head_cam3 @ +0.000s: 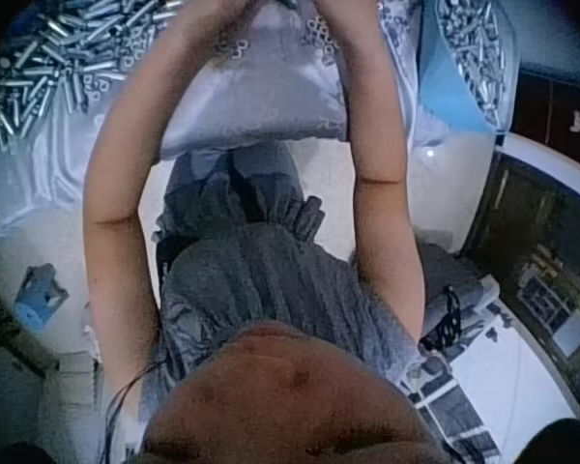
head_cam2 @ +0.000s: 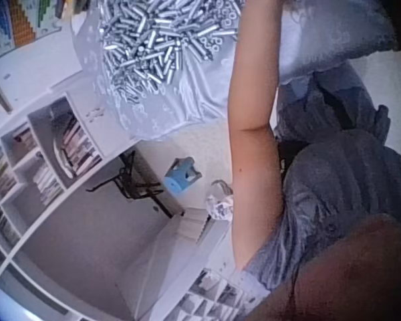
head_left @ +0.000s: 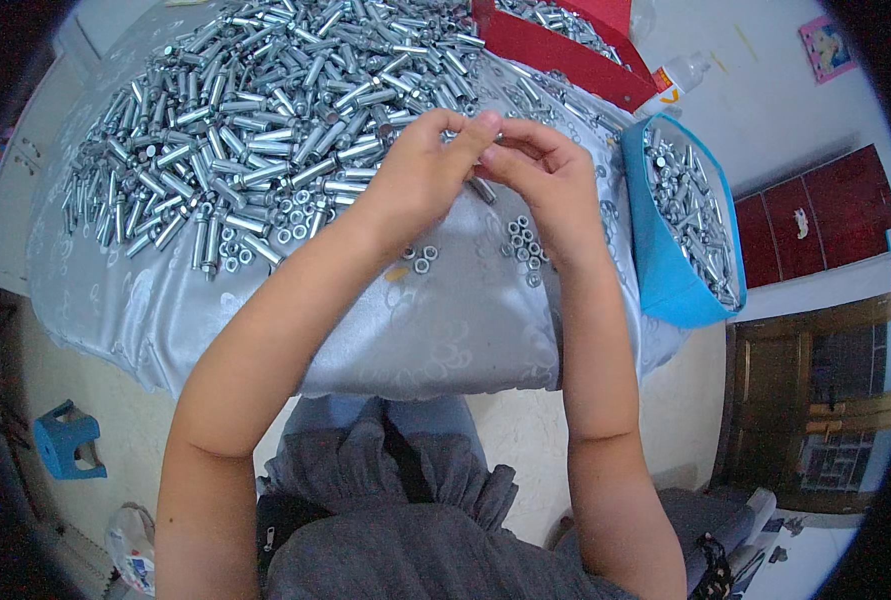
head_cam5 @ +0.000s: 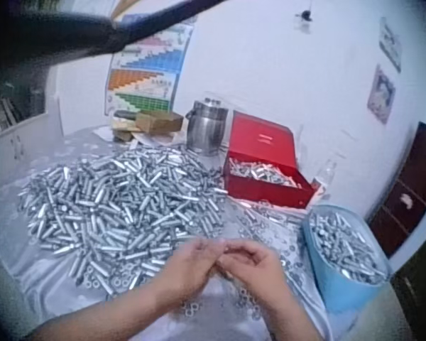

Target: The person repeatedly picks up cylindrical metal fasteners and small washers from a large pile on a table. They thread the washers onto the fasteners by hand and place the assembled units into a blue plastic bin. The process is continuous and repetitive throughout the clip.

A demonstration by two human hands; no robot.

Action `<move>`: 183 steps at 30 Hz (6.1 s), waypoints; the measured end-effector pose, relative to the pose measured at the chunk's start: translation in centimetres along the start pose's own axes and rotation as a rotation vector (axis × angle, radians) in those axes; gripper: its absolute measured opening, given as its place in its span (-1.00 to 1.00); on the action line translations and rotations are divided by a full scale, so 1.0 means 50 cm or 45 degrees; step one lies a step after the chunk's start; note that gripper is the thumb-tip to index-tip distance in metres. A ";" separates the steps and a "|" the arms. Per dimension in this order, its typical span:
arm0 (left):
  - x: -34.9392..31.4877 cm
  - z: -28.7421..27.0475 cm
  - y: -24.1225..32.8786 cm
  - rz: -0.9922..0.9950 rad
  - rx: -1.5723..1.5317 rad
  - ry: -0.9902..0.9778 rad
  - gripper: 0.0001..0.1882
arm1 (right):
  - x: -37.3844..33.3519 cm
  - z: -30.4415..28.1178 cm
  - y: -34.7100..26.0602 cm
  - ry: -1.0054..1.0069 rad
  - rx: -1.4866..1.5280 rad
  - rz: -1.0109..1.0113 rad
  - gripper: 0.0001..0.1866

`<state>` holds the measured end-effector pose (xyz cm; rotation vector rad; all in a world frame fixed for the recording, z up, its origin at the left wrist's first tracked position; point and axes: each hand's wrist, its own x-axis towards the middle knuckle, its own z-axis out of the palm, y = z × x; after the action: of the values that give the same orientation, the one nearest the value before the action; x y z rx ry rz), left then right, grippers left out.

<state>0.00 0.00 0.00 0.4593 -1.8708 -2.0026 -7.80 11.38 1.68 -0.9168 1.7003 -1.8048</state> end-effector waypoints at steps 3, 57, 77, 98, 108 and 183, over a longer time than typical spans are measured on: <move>-0.004 -0.015 0.019 -0.032 0.001 -0.041 -0.62 | 0.004 -0.007 -0.010 0.007 -0.071 -0.049 -0.76; -0.003 -0.025 0.026 -0.115 -0.323 -0.311 -0.80 | 0.006 -0.025 -0.007 -0.113 0.195 0.071 -0.82; -0.013 -0.019 0.027 -0.109 -0.136 -0.232 -0.71 | 0.006 -0.023 0.006 -0.013 -0.598 -0.482 -0.85; -0.005 -0.027 0.031 -0.252 -0.250 -0.129 -0.74 | 0.033 -0.146 0.041 0.474 -1.327 0.133 -0.79; -0.002 -0.026 0.031 -0.286 -0.294 -0.168 -0.73 | 0.044 -0.148 0.069 0.380 -1.410 -0.004 -0.80; -0.006 -0.022 0.020 -0.211 -0.061 -0.152 -0.74 | 0.019 -0.055 -0.010 0.117 -0.366 -0.174 -0.82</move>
<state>0.80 -0.90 0.92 0.5059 -1.9050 -2.2227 -10.42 12.53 2.32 -1.1066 2.0370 -1.7390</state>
